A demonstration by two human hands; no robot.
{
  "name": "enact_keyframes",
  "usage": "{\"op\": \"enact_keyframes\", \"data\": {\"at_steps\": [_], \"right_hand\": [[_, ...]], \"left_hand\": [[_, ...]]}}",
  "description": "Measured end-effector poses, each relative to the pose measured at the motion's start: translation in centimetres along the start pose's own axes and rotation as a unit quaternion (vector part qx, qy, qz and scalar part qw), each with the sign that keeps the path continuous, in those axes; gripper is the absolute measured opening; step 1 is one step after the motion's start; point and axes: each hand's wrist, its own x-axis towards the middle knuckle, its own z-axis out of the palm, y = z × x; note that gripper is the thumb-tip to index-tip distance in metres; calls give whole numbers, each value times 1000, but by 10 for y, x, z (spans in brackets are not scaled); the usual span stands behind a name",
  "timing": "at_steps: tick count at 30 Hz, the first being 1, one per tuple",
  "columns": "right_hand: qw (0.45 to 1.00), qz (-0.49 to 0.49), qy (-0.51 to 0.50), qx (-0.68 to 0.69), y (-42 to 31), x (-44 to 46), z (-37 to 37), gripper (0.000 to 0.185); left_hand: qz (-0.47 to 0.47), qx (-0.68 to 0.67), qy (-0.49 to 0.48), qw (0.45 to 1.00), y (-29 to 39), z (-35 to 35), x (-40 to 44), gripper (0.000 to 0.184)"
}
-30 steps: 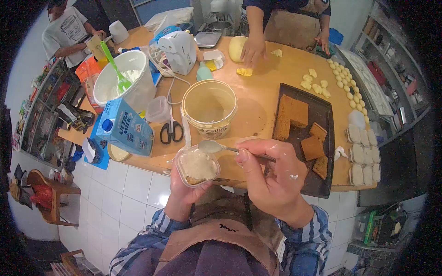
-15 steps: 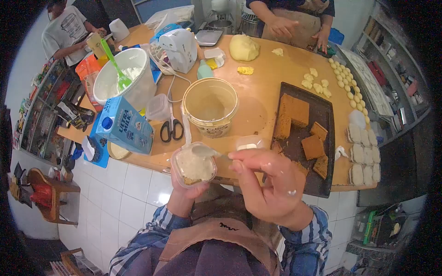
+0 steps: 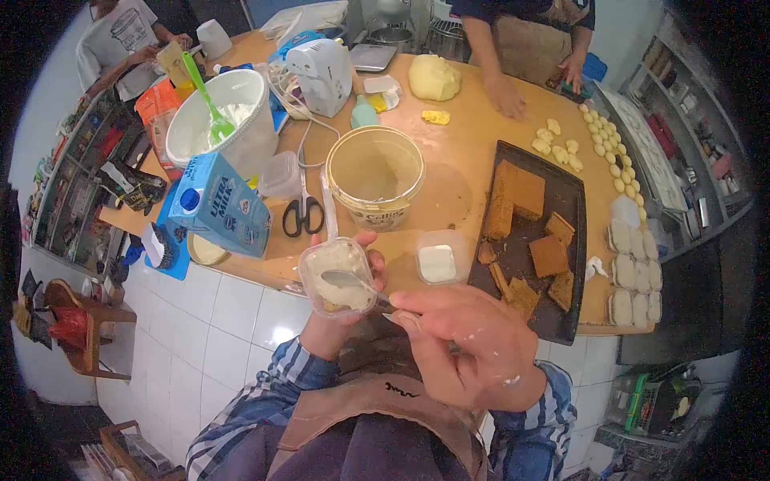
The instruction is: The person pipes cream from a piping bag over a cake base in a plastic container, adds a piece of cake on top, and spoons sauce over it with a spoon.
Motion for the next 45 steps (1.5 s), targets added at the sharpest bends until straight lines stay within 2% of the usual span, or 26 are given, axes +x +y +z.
{"op": "enact_keyframes", "data": {"at_steps": [4, 7, 11, 15, 19, 25, 28, 31, 34, 45], "right_hand": [[999, 7, -36, -23, -2, 3, 0, 29], [999, 23, 18, -20, -5, -2, 6, 22], [997, 57, -18, -39, -8, 4, 2, 16], [997, 69, 4, -30, -9, 3, 3, 15], [996, 74, -24, -52, -12, 2, -2, 15], [998, 37, 36, -42, -8, -3, -5, 22], [997, -5, -15, -71, -5, -2, -9, 31], [997, -15, -18, -79, -5, -1, -9, 35], [996, -41, 24, -81, -2, -2, -8, 39], [998, -21, 23, -63, -4, -4, -9, 36]], "left_hand": [[-3, -7, -5, 1000, -1, 2, 2, 80], [-2, -6, -1, 1000, -1, 2, 3, 79], [-16, -10, -20, 1000, 1, 2, 6, 77], [-10, -20, 14, 1000, 1, 1, 10, 81], [1, -20, 45, 999, -3, 10, 17, 80], [-2, 8, 47, 999, -6, 13, 25, 80], [-2, 9, 52, 999, -8, 14, 26, 80], [-1, 18, 51, 999, -10, 15, 27, 81], [1, 33, 47, 998, -10, 18, 27, 80], [17, 54, 61, 997, -11, 21, 25, 79]]}}
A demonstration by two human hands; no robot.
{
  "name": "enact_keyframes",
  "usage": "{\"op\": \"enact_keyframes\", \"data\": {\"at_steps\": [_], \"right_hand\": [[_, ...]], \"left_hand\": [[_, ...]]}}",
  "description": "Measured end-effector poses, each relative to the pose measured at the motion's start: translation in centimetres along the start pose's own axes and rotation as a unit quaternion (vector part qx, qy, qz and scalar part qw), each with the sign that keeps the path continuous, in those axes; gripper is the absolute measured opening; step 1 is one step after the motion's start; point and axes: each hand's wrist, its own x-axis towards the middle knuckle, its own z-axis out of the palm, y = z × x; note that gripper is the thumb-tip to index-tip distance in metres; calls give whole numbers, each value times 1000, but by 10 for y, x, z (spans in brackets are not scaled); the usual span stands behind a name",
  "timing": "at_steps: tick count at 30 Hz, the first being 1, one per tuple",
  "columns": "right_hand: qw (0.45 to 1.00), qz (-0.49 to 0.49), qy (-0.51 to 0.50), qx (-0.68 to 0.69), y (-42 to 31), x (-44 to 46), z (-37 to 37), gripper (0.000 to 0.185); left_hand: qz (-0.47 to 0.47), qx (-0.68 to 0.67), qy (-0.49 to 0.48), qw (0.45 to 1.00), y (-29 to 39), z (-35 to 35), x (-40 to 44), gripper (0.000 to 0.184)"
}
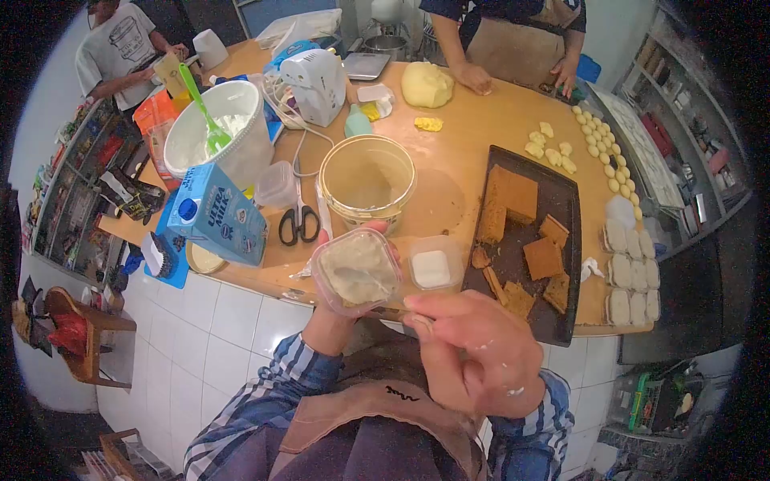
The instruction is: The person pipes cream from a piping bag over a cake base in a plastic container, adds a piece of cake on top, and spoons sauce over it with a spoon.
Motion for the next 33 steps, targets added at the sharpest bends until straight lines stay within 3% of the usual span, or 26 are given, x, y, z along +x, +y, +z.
{"op": "enact_keyframes", "data": {"at_steps": [4, 7, 16, 22, 25, 33], "right_hand": [[999, 9, -33, 2, -3, 0, 0, 30], [999, 25, 26, 13, -4, -1, 6, 25], [999, 19, -24, -21, -9, 3, -1, 22], [998, 51, 39, 18, -7, -1, 3, 23], [999, 45, -27, -1, -8, 0, -3, 24], [999, 40, -24, 1, -10, 1, -1, 23]], "left_hand": [[-2, -14, -5, 1000, 2, 1, -1, 78], [-2, -11, -9, 1000, 2, -1, -1, 78], [7, -14, 1, 1000, 5, 4, 1, 78], [-3, -13, 28, 1000, 7, 7, 1, 77], [-5, -12, 28, 1000, 8, 6, 2, 77], [-19, -22, 36, 999, 5, 7, 2, 75]]}}
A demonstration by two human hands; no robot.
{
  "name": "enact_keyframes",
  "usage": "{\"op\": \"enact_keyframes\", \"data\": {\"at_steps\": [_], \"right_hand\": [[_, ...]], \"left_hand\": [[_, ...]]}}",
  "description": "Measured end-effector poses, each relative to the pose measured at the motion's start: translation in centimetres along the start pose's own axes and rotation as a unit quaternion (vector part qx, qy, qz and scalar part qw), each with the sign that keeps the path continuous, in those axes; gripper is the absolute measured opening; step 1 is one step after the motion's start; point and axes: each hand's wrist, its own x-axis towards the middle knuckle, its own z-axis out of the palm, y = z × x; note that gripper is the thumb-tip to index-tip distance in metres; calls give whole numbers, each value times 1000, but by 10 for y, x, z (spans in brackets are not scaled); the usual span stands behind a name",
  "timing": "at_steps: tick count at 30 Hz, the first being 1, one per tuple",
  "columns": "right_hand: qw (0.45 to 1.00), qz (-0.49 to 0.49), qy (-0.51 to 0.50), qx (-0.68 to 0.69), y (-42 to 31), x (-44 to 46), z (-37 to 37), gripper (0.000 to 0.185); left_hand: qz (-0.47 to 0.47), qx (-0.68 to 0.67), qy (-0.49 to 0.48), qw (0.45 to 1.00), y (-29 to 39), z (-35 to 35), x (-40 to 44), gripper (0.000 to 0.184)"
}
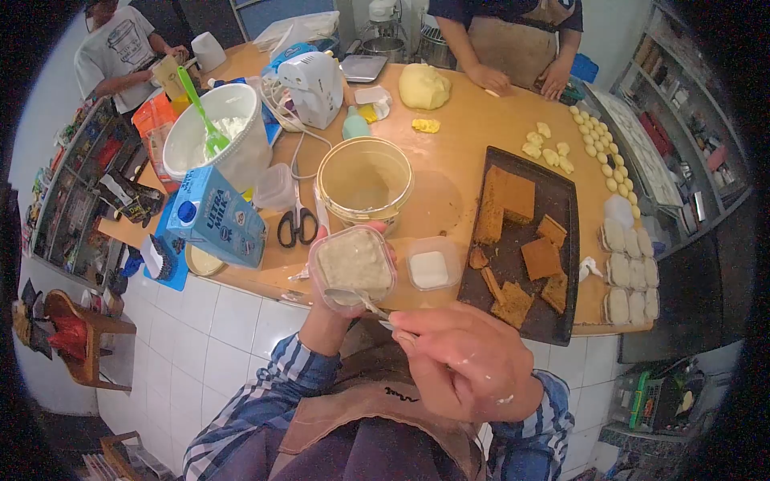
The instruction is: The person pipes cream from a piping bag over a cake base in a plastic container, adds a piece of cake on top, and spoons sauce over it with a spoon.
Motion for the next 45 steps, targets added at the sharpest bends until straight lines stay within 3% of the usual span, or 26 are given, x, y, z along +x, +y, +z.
{"op": "enact_keyframes", "data": {"at_steps": [8, 10, 11, 14, 17, 20, 23, 32, 38, 41, 44, 45], "right_hand": [[1000, 3, -1, -5, 0, 0, 0, 23], [999, -9, -31, -32, 0, 3, -6, 24], [1000, -6, 4, -14, 1, 2, -5, 24], [997, -3, 73, 7, 5, -1, -2, 28], [996, -9, 85, -23, 9, -1, -7, 29], [994, -8, 106, -23, 13, -1, -8, 27], [994, 7, 97, -41, 19, 3, -10, 27], [992, -25, 124, -15, 37, 4, 1, 27], [987, -72, 97, -107, 42, 6, 7, 26], [984, -88, 95, -124, 42, 6, 7, 27], [981, -101, 78, -147, 41, 7, 7, 29], [979, -110, 70, -159, 41, 7, 7, 29]], "left_hand": [[-12, 8, 10, 1000, -1, 0, 0, 75], [-30, 28, -50, 998, 2, -10, 1, 72], [-39, 37, -80, 995, 3, -14, 1, 70], [-8, 5, 51, 999, -1, -2, -2, 67], [-29, 28, -11, 999, -1, -8, -6, 64], [-70, -33, -48, 996, 0, -17, -6, 57], [-49, -20, -51, 997, -2, -20, -8, 54], [-23, 64, 86, 994, -2, -9, -9, 55], [-44, 25, 11, 999, -2, -12, -9, 50], [-29, 92, 106, 990, -5, -5, -9, 55], [-41, 65, 14, 997, -2, -18, -7, 54], [-36, 74, 40, 996, -3, -15, -8, 54]]}}
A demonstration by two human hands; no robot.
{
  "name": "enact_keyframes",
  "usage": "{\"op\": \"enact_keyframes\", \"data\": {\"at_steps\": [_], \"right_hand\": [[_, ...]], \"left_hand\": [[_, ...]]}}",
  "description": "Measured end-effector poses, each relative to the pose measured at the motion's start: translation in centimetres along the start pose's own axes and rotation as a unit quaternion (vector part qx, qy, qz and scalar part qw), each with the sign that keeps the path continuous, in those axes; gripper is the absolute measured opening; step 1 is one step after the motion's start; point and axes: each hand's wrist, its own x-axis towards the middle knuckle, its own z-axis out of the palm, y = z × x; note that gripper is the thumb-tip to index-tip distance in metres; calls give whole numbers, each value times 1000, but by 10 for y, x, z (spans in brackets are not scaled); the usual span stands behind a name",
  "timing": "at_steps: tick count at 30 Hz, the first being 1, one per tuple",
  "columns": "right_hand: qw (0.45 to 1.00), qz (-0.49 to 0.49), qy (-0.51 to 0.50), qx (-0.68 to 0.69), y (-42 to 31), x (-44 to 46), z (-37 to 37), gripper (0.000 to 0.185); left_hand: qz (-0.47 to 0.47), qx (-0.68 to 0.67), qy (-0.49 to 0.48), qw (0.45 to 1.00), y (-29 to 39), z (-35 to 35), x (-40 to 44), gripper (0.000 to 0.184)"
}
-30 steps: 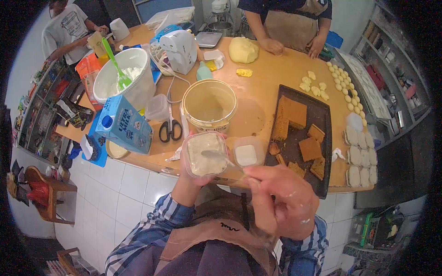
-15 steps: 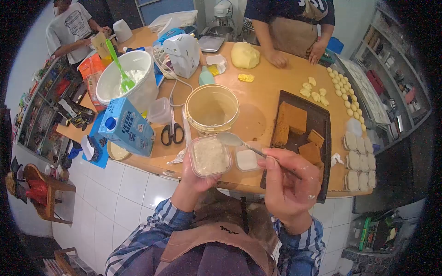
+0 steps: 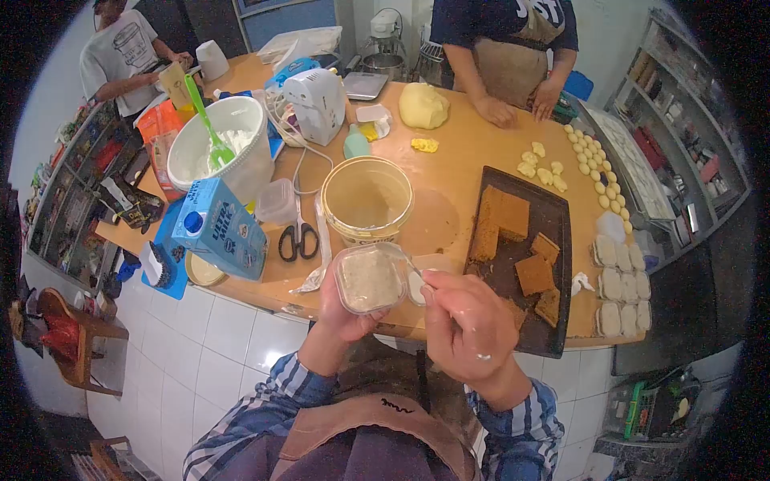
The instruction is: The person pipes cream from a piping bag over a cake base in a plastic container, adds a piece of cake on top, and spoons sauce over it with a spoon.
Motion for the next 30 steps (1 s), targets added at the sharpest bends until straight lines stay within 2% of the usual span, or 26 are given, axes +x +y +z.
{"op": "enact_keyframes", "data": {"at_steps": [2, 8, 14, 17, 19, 30], "right_hand": [[1000, -12, 3, -3, 1, 0, 1, 29], [1000, -18, 4, 1, 2, -1, 3, 29], [1000, -23, -9, -6, 0, 2, 3, 28], [1000, -8, 4, -6, 0, 1, 2, 27], [1000, -9, 24, 6, 0, 1, 5, 27], [1000, -24, -8, -12, -4, 5, 10, 28]], "left_hand": [[8, 17, 54, 998, -1, 8, -1, 55], [2, 17, 19, 1000, 1, 6, -2, 53], [8, 61, 55, 997, 1, 5, -1, 53], [34, 71, 136, 988, -1, 24, -1, 55], [41, 68, 126, 989, 0, 23, -2, 56], [48, 69, 134, 987, 1, 26, -5, 55]]}}
